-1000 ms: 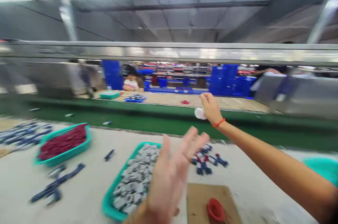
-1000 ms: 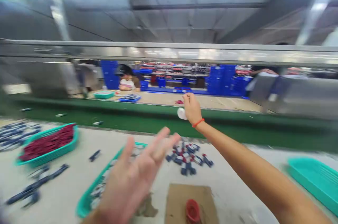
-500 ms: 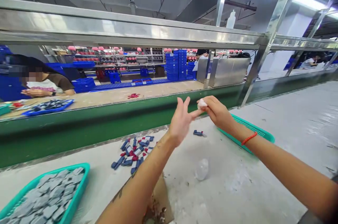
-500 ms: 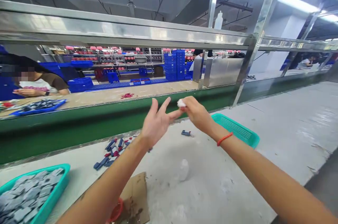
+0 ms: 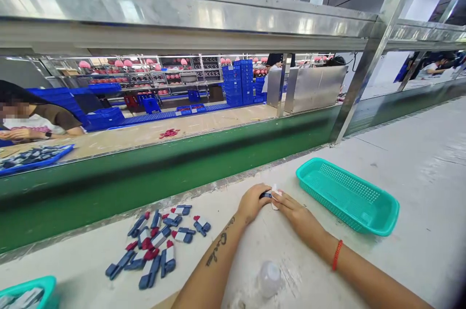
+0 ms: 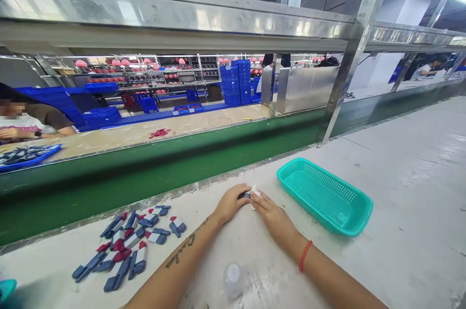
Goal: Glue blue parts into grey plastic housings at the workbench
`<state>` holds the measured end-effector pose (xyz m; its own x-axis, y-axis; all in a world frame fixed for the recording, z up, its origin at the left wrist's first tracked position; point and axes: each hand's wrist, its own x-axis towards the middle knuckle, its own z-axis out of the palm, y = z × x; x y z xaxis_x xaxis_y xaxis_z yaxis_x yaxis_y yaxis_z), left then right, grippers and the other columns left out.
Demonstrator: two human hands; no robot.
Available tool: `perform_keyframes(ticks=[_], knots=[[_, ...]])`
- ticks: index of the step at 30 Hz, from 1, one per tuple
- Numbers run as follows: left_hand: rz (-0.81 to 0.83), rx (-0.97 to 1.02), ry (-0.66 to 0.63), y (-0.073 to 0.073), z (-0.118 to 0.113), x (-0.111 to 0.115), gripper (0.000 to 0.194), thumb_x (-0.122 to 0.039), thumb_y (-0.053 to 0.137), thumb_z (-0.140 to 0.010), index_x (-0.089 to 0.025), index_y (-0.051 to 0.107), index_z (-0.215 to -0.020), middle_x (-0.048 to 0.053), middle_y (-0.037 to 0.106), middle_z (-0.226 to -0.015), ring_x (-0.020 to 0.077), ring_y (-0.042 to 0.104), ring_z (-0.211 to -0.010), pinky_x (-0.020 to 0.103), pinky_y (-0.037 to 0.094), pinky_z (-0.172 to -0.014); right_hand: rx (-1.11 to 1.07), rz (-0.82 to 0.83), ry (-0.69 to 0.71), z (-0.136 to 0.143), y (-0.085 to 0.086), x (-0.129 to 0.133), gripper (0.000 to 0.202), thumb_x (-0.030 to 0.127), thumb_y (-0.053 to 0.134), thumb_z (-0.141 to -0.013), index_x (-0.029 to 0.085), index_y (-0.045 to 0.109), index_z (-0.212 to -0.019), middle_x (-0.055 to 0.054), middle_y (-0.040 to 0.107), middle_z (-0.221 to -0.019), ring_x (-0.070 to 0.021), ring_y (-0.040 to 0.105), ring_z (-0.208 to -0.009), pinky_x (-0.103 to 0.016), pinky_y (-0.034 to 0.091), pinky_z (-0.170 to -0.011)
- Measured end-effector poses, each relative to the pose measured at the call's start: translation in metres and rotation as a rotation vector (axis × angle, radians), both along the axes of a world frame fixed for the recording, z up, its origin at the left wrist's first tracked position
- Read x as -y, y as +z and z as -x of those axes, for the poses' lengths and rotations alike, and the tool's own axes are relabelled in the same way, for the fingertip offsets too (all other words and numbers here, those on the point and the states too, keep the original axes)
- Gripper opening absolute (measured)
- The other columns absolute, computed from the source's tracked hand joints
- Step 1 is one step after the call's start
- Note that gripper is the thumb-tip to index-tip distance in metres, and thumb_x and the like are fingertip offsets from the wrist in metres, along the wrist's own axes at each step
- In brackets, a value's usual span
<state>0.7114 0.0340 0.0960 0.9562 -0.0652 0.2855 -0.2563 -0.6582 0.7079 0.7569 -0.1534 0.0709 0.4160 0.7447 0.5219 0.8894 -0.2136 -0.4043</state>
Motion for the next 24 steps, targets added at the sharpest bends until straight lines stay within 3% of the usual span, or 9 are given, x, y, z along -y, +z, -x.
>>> perform_keyframes(ticks=[5, 11, 13, 15, 18, 21, 24], knots=[[-0.032, 0.022, -0.004, -0.001, 0.001, -0.002, 0.026, -0.033, 0.056, -0.089, -0.018, 0.061, -0.109, 0.008, 0.064, -0.115, 0.0235, 0.061, -0.103, 0.048, 0.050, -0.089, -0.063, -0.060, -0.064, 0.003, 0.008, 0.009, 0.031, 0.035, 0.042, -0.098, 0.019, 0.064, -0.112, -0.008, 0.064, -0.117, -0.0202, 0.059, -0.111, -0.046, 0.048, -0.096], [-0.061, 0.026, 0.035, -0.001, 0.000, -0.001, 0.025, -0.034, 0.056, -0.089, -0.019, 0.061, -0.109, 0.008, 0.063, -0.116, 0.0238, 0.060, -0.104, 0.048, 0.049, -0.090, -0.159, -0.225, -0.276, -0.025, 0.022, -0.023, 0.031, 0.040, 0.048, -0.095, 0.014, 0.062, -0.103, -0.005, 0.067, -0.095, -0.0137, 0.065, -0.081, -0.032, 0.055, -0.072], [-0.059, 0.027, 0.026, -0.001, 0.000, -0.001, 0.025, -0.034, 0.056, -0.089, -0.019, 0.061, -0.109, 0.008, 0.063, -0.116, 0.0237, 0.060, -0.104, 0.048, 0.049, -0.090, -0.144, -0.259, -0.292, -0.031, 0.028, -0.033, 0.030, 0.040, 0.048, -0.095, 0.014, 0.060, -0.105, -0.005, 0.065, -0.098, -0.0139, 0.064, -0.082, -0.032, 0.054, -0.073], [-0.055, 0.028, 0.017, 0.000, 0.001, -0.001, 0.026, -0.034, 0.057, -0.088, -0.019, 0.061, -0.109, 0.008, 0.064, -0.115, 0.0237, 0.060, -0.104, 0.048, 0.049, -0.090, -0.095, -0.272, -0.278, -0.031, 0.033, -0.036, 0.029, 0.038, 0.047, -0.095, 0.016, 0.059, -0.109, -0.007, 0.063, -0.107, -0.0167, 0.062, -0.095, -0.038, 0.051, -0.084], [-0.047, 0.030, 0.028, -0.001, 0.002, -0.001, 0.026, -0.033, 0.057, -0.088, -0.019, 0.061, -0.109, 0.008, 0.063, -0.116, 0.0240, 0.060, -0.104, 0.048, 0.049, -0.090, -0.011, -0.215, -0.198, -0.020, 0.033, -0.028, 0.029, 0.041, 0.048, -0.094, 0.016, 0.061, -0.104, -0.006, 0.063, -0.107, -0.0183, 0.059, -0.101, -0.042, 0.047, -0.090], [-0.035, 0.031, 0.039, -0.001, 0.002, 0.000, 0.025, -0.033, 0.056, -0.089, -0.019, 0.061, -0.108, 0.008, 0.063, -0.117, 0.0239, 0.060, -0.105, 0.048, 0.049, -0.091, 0.043, -0.112, -0.120, -0.005, 0.025, -0.006, 0.034, 0.046, 0.046, -0.094, 0.015, 0.063, -0.093, -0.005, 0.065, -0.095, -0.0164, 0.062, -0.090, -0.038, 0.051, -0.082], [-0.021, 0.031, 0.038, -0.001, 0.002, 0.000, 0.025, -0.033, 0.056, -0.089, -0.019, 0.061, -0.109, 0.008, 0.063, -0.117, 0.0240, 0.059, -0.106, 0.048, 0.049, -0.092, 0.076, -0.048, -0.148, -0.001, 0.025, 0.013, 0.036, 0.045, 0.043, -0.095, 0.016, 0.063, -0.090, -0.005, 0.065, -0.089, -0.0154, 0.062, -0.085, -0.035, 0.052, -0.076]])
